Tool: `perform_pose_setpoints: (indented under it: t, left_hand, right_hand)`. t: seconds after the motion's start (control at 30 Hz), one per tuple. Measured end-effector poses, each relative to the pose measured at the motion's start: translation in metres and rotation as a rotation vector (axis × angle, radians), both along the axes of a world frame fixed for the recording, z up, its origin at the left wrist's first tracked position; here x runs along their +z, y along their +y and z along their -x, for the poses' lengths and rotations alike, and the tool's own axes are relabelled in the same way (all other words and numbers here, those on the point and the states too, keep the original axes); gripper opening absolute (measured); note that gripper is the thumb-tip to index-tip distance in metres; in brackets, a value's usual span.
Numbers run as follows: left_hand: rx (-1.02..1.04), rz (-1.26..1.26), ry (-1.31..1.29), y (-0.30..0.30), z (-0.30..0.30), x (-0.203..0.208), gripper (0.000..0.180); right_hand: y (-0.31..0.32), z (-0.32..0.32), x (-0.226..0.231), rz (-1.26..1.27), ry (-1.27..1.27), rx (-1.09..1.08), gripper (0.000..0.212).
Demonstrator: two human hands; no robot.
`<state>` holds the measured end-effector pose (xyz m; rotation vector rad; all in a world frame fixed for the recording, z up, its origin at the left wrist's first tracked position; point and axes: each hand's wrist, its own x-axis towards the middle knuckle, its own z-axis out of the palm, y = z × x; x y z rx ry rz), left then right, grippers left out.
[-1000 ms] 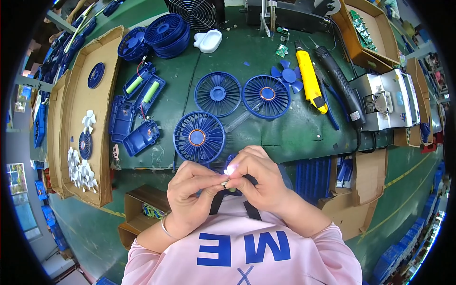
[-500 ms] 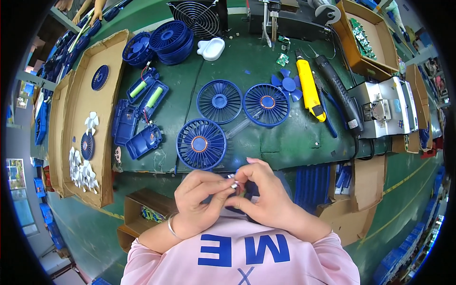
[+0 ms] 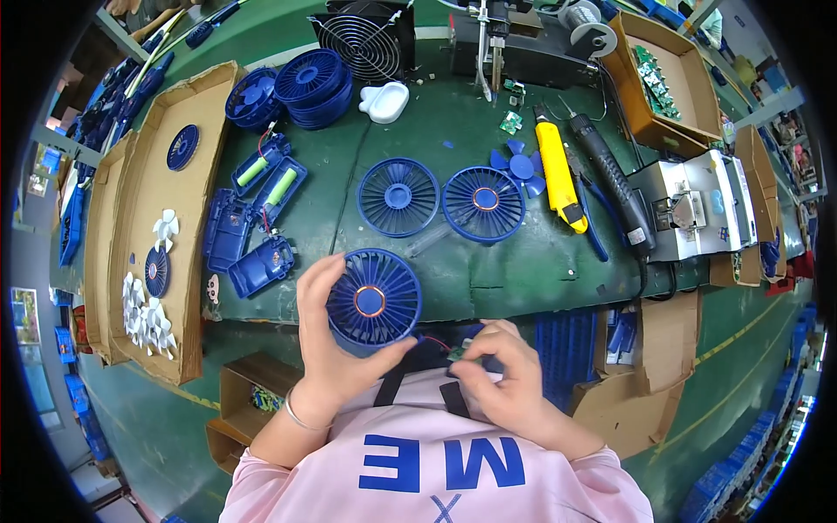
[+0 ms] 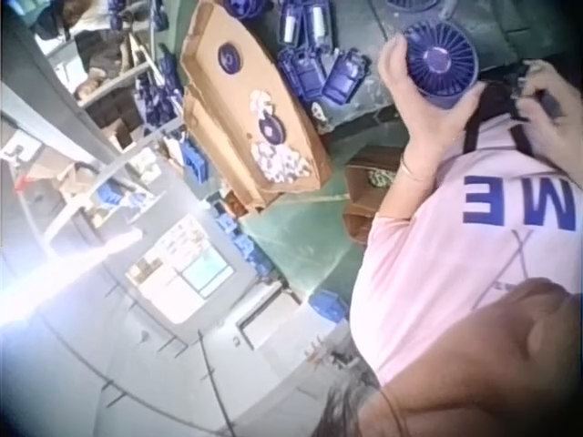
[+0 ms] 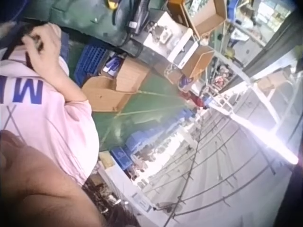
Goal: The person assembles portable fans by connecting circuit boards and wires into the fan housings, fastening the components with an electric screwdriver, testing the fans by hand, and placing the completed fans into a cardboard tray.
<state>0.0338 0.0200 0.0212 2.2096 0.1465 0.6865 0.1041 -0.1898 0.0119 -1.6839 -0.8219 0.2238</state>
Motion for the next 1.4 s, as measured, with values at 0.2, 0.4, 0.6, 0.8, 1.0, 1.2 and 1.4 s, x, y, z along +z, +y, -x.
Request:
perform_pose_setpoints:
  t: [0.2,0.4,0.6,0.8,1.0,1.2,1.4]
  left_hand:
    - [-0.096,0.092,-0.142,-0.004,0.008,0.004,0.098]
    - [-0.061,0.097,-0.160,-0.011,0.013,0.008,0.098]
    - [0.003,0.110,-0.167,-0.015,0.015,0.009,0.099]
    - [0.006,0.122,-0.212,-0.016,0.016,0.007,0.098]
    - [-0.011,0.052,-0.211,-0.016,0.017,0.008,0.098]
    - [-0.083,0.097,-0.218,-0.021,0.013,0.010,0.098]
    - [-0.041,0.048,-0.193,-0.020,0.015,0.010,0.098]
  right_hand:
    - [-0.005,0.011,0.017,-0.085,0.580,-0.156,0.029]
    - [-0.008,0.011,0.007,0.029,0.217,-0.165,0.027]
    - [-0.007,0.004,0.012,0.022,-0.187,-0.128,0.027]
    - [-0.006,0.005,0.009,-0.031,-0.288,-0.138,0.028]
    - [-0.006,0.002,0.002,-0.044,-0.158,-0.054,0.029]
    - [-0.010,0.002,-0.006,-0.060,-0.102,-0.069,0.030]
    - [-0.009,-0.001,-0.006,-0.062,-0.149,-0.091,0.030]
